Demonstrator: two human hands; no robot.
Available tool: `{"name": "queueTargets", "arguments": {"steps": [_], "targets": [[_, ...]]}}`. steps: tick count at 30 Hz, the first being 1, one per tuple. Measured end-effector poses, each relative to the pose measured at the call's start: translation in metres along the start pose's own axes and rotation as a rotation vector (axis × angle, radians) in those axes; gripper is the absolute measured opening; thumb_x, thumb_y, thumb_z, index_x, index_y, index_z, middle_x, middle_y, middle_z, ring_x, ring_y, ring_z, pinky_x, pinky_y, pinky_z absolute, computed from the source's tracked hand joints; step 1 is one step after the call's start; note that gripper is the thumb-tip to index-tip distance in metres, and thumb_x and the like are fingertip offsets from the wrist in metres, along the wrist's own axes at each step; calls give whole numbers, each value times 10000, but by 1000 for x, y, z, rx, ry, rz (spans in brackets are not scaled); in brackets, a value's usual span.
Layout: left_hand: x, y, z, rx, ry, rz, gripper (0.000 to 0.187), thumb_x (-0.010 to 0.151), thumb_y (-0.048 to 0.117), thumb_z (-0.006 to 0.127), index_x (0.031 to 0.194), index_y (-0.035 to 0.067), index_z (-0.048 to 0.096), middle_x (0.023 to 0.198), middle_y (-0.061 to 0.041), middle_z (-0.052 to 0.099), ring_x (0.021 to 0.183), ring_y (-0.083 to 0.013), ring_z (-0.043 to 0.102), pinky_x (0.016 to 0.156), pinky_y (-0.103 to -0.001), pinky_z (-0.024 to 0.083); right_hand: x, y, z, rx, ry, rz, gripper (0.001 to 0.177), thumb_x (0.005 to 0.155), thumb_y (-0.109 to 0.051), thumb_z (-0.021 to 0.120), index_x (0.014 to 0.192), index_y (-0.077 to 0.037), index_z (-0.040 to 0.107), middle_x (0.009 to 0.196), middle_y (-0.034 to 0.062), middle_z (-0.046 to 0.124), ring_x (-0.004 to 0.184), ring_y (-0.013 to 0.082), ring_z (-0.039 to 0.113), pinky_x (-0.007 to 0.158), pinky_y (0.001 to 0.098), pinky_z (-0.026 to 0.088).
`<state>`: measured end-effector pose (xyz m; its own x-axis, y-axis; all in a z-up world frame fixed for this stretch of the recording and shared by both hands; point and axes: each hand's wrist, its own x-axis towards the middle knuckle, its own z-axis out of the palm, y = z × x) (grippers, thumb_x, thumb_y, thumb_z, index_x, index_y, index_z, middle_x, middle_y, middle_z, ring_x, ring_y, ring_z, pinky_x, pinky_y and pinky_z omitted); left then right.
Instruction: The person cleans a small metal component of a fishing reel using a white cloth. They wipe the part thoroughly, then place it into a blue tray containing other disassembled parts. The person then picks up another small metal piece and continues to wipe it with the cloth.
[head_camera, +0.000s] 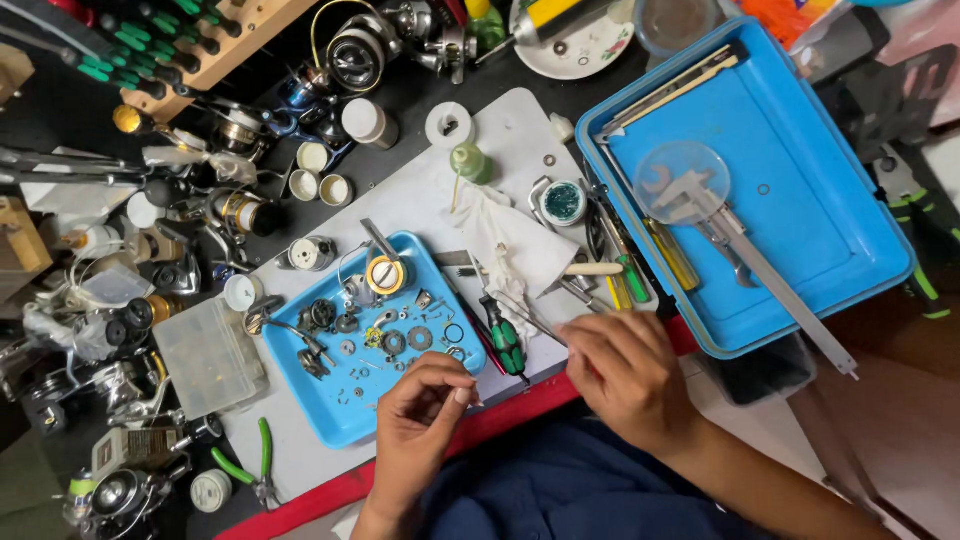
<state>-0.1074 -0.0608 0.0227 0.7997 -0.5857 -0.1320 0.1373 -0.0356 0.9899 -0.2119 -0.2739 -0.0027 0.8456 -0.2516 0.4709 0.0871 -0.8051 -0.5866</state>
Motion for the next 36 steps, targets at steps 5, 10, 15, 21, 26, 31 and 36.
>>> {"name": "queueTargets", "arguments": {"steps": [5, 10, 15, 21, 26, 31, 36], "targets": [[-10, 2, -12, -32, 83, -6, 88, 932, -43, 660, 965, 5, 726, 917, -111, 605, 794, -201, 630, 737, -272, 558, 55, -11, 13, 24, -84, -7, 189, 932, -4, 672, 1115, -25, 715, 1128, 100, 727, 1004, 271, 647, 870, 412, 481], [-14, 9, -14, -50, 134, 70, 96, 938, -41, 650, 954, 24, 719, 896, -113, 617, 799, -208, 633, 744, -281, 559, 91, -13, 54, 11, -328, -45, 207, 939, -9, 627, 1139, -54, 661, 1184, 74, 690, 1027, 278, 597, 809, 427, 451], [-35, 5, -24, -108, 196, 92, 73, 959, 18, 652, 975, 18, 723, 902, -104, 609, 760, -199, 642, 749, -276, 580, 109, -10, 95, -187, -458, 48, 103, 941, -52, 677, 1028, -12, 638, 1023, 161, 634, 713, 348, 653, 536, 483, 518], [-51, -19, -57, -271, 210, 215, 85, 927, -46, 668, 971, -102, 714, 862, -179, 629, 765, -223, 670, 700, -357, 598, 132, -5, 102, -221, -595, 207, 118, 890, -151, 744, 905, -76, 654, 936, 130, 643, 904, 481, 709, 779, 589, 572], [-59, -22, -75, -407, 224, 202, 93, 939, -30, 662, 984, -99, 705, 878, -169, 624, 767, -202, 639, 704, -353, 600, 134, -14, 103, -324, -624, 214, 142, 875, -128, 756, 988, -82, 683, 885, 89, 675, 909, 414, 726, 786, 554, 569], [-68, -20, -81, -529, 226, 193, 190, 912, -46, 688, 1088, -114, 670, 906, -175, 622, 802, -215, 667, 727, -347, 616, 126, -13, 95, -294, -465, 83, 88, 880, -64, 762, 963, -73, 737, 849, 87, 700, 868, 375, 724, 804, 498, 573], [-84, -6, -71, -644, 209, 267, 354, 901, -34, 728, 1185, 10, 521, 924, -156, 690, 872, -204, 731, 815, -295, 638, 115, -6, 83, -112, -196, 76, 134, 955, -115, 832, 1056, -185, 778, 885, -25, 729, 672, 209, 638, 756, 355, 501]]}}
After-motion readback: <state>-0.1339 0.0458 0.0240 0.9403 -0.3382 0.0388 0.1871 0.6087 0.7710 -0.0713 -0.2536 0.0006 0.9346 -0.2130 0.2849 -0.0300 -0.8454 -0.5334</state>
